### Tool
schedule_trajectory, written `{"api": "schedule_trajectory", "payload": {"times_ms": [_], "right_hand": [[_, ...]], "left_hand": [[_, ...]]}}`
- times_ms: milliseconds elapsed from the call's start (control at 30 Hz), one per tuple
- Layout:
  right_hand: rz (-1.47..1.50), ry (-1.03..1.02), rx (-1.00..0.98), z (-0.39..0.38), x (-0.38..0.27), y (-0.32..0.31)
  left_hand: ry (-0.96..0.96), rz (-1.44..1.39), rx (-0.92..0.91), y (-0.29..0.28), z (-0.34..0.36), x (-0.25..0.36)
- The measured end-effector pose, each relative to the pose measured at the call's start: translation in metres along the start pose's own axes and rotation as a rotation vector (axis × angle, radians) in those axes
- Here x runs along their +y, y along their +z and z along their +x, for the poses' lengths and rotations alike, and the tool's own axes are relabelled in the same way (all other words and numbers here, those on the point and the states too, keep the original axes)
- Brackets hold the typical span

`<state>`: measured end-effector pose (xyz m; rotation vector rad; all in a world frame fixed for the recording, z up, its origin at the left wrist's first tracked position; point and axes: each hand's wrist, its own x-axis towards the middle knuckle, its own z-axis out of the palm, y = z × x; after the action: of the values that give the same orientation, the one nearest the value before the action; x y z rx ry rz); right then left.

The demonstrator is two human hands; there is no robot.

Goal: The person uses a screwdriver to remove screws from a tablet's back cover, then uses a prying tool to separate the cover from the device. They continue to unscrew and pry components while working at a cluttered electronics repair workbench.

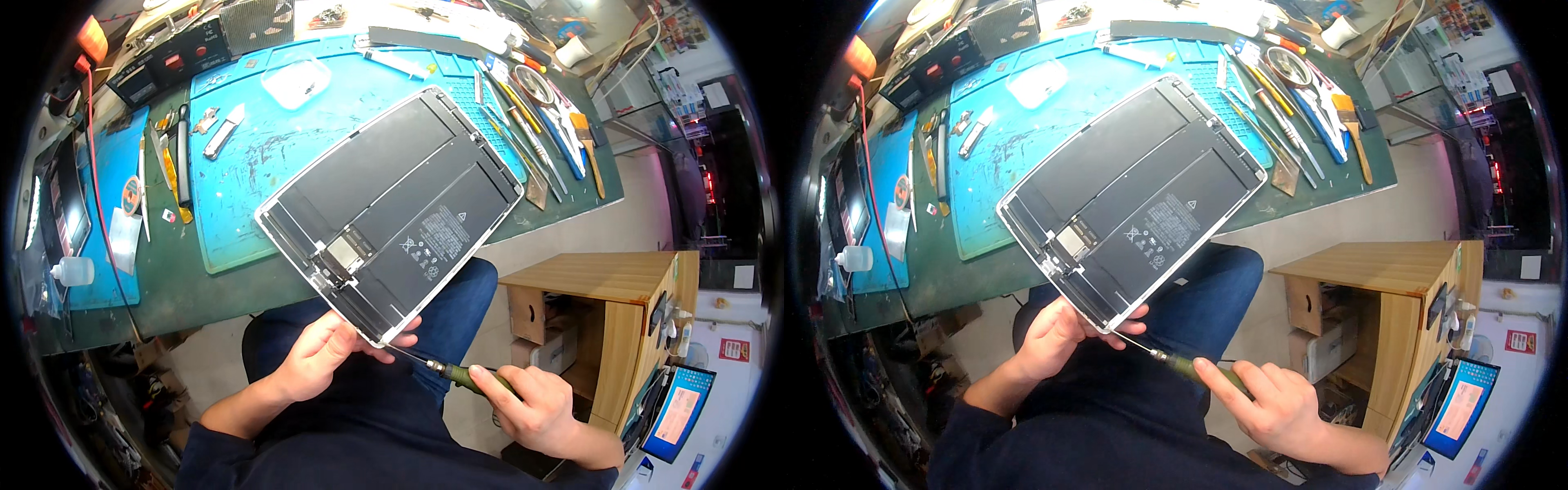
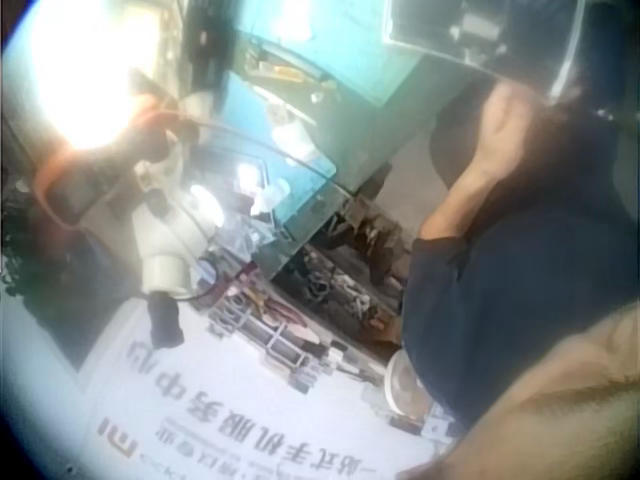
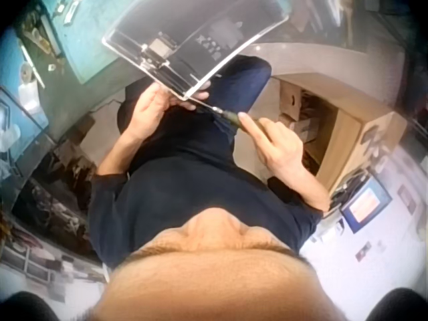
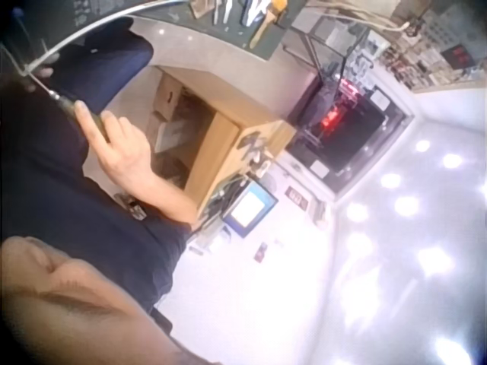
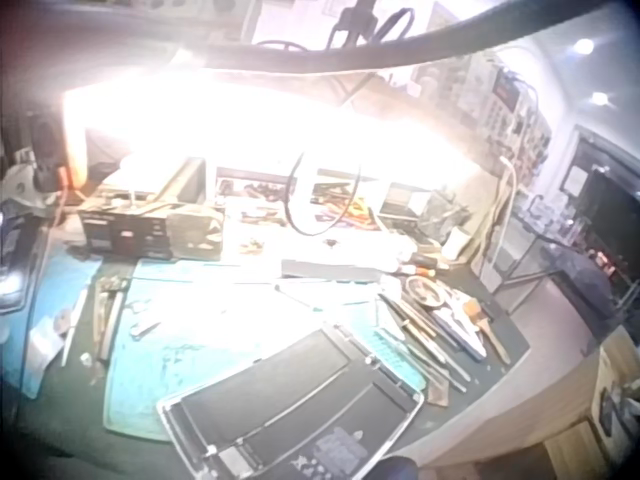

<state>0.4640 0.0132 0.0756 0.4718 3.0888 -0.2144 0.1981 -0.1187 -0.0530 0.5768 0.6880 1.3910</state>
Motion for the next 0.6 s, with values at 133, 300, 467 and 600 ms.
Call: {"api": "schedule_trajectory", "payload": {"times_ms": [133, 300, 467, 600], "right_hand": [[0.069, 0.050, 0.033, -0.005, -0.003, 0.012], [0.102, 0.088, 0.083, -0.008, -0.007, 0.028], [0.151, 0.141, 0.187, -0.012, -0.012, 0.046], [0.097, 0.143, 0.190, -0.011, -0.010, 0.044]], "left_hand": [[-0.013, 0.030, -0.012, 0.000, 0.003, 0.001], [-0.033, 0.063, -0.001, 0.004, 0.003, 0.006], [-0.034, 0.093, 0.028, 0.007, 0.004, 0.007], [-0.039, 0.092, 0.031, 0.008, 0.004, 0.008]]}}
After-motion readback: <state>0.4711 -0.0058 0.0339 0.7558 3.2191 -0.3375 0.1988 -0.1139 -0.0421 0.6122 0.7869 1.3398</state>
